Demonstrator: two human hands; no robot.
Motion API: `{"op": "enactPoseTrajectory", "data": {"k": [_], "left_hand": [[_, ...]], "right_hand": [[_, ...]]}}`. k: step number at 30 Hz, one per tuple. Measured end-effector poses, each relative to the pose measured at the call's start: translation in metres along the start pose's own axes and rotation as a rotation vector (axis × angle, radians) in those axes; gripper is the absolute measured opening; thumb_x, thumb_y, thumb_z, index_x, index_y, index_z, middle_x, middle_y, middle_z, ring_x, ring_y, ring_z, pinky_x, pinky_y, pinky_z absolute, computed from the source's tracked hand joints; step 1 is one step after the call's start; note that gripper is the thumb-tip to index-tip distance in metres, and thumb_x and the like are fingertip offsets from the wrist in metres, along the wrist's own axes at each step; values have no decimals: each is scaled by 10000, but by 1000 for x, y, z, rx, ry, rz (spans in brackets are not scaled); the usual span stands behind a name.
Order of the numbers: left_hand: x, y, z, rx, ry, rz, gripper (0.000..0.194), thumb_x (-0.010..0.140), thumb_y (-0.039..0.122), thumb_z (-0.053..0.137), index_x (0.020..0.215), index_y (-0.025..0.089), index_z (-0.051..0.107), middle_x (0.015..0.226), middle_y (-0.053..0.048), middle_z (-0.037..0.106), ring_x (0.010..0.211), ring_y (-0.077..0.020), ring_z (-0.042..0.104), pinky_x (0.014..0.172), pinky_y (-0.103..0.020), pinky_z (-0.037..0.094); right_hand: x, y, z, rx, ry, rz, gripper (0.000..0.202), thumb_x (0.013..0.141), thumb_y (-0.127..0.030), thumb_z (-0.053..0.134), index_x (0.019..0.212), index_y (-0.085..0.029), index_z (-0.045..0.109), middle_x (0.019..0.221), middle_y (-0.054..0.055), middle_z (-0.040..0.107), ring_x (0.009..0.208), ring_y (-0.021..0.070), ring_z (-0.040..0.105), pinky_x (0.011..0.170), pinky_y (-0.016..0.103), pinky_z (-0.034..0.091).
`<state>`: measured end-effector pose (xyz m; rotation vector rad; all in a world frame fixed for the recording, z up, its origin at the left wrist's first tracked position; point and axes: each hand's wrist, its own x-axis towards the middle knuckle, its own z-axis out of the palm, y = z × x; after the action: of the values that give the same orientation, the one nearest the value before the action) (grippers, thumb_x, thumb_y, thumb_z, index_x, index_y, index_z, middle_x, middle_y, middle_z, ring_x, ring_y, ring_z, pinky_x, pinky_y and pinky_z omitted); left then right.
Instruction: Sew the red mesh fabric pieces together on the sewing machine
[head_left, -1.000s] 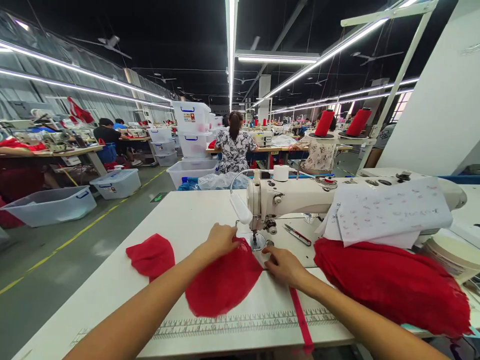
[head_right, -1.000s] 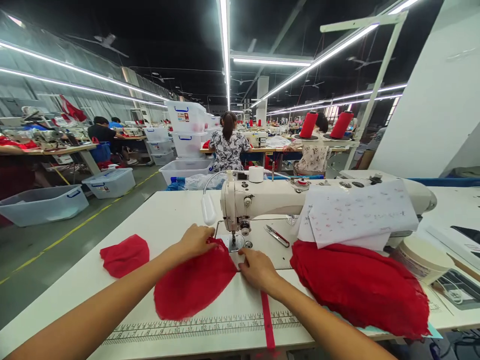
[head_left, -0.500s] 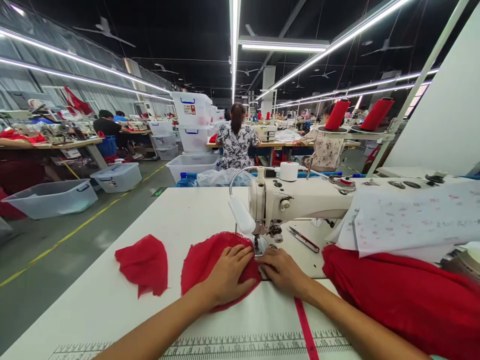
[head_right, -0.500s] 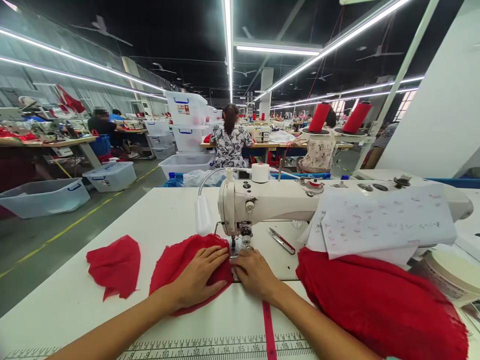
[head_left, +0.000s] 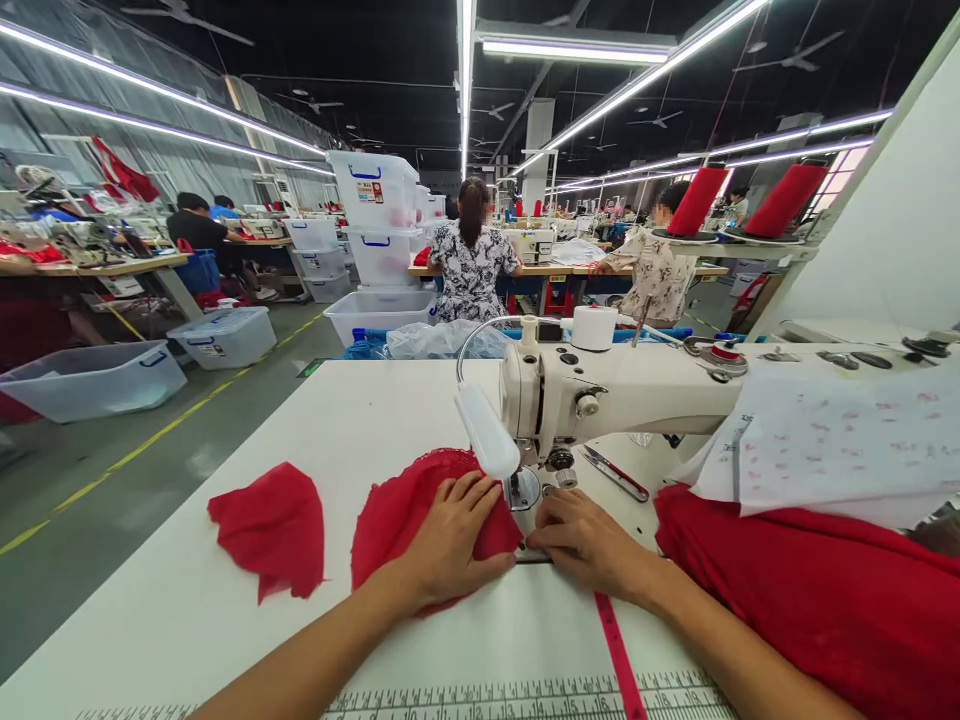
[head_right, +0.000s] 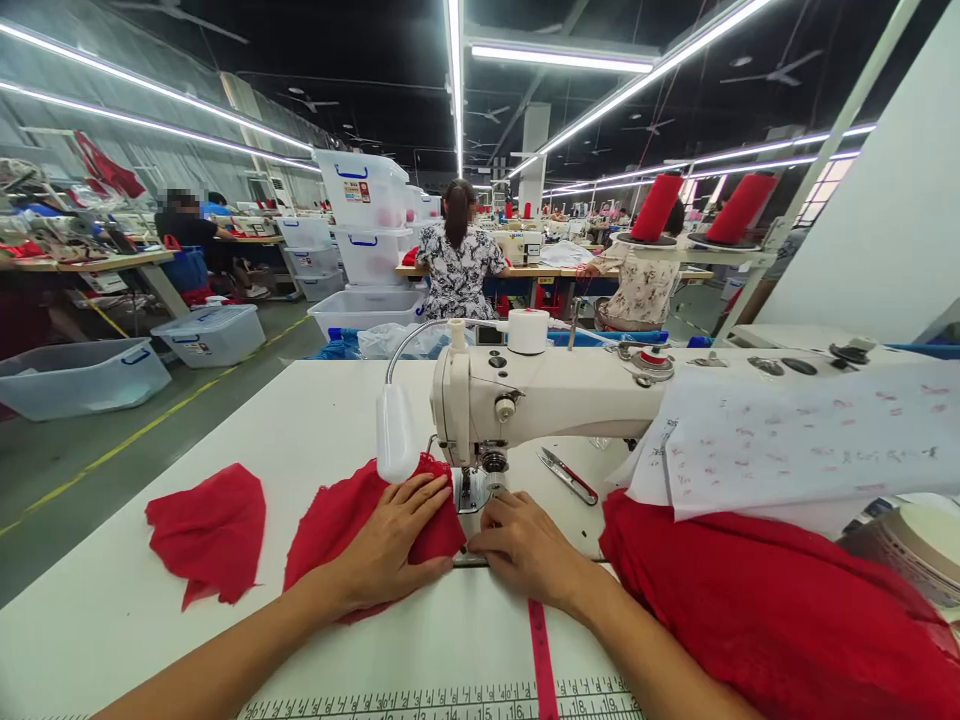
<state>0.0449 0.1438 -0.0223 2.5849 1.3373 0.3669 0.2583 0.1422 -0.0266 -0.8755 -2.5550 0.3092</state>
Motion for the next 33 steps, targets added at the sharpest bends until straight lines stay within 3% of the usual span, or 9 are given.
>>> {"op": "enactPoseTrajectory", "data": {"k": [3, 5, 8, 11, 18, 33], "left_hand": [[-4, 1, -3, -15, 104, 37, 564, 737, 358, 602, 1239, 139, 468, 1307, -126, 469, 1202, -316, 365, 1003, -517, 265], [-7, 0, -4, -40, 174, 96, 388, 772, 278, 572, 1140, 160, 544, 1210, -101, 545, 1112, -279, 444, 960, -461, 329], [-10, -2, -2, -87, 185, 239, 188, 839, 168, 470, 956, 172, 618, 1014, -64, 614, 967, -210, 505, 871, -366, 400], [-11, -4, 3, -90, 160, 306, 199, 868, 138, 426, 861, 165, 623, 893, -51, 612, 859, -184, 509, 781, -328, 433], [-8, -5, 9, -78, 169, 275, 206, 847, 71, 436, 743, 161, 589, 823, -41, 581, 790, -171, 497, 727, -300, 446], [-7, -9, 10, -223, 216, 227, 228, 859, 99, 431, 698, 164, 579, 777, -27, 541, 745, -151, 470, 688, -276, 437]], "right_hand": [[-2, -2, -1, -52, -26, -40, 266, 823, -79, 442, 885, -222, 658, 803, 41, 566, 800, 170, 498, 748, 320, 370], [-3, -2, 1, -93, -14, -51, 286, 825, -67, 428, 924, -221, 648, 799, 41, 560, 791, 169, 488, 743, 317, 366], [-4, 0, 6, -160, 27, -51, 293, 824, -53, 429, 955, -213, 637, 799, 43, 550, 782, 167, 478, 731, 309, 361], [-4, 1, 10, -201, 87, -65, 282, 839, -58, 433, 972, -215, 626, 793, 40, 543, 770, 162, 475, 707, 298, 354], [-4, 3, 11, -159, 118, -90, 269, 855, -66, 410, 958, -201, 619, 785, 43, 541, 764, 161, 478, 709, 305, 360], [-5, 0, 5, -113, 14, -101, 280, 820, -61, 436, 972, -213, 615, 796, 34, 538, 775, 156, 483, 749, 307, 369]]}}
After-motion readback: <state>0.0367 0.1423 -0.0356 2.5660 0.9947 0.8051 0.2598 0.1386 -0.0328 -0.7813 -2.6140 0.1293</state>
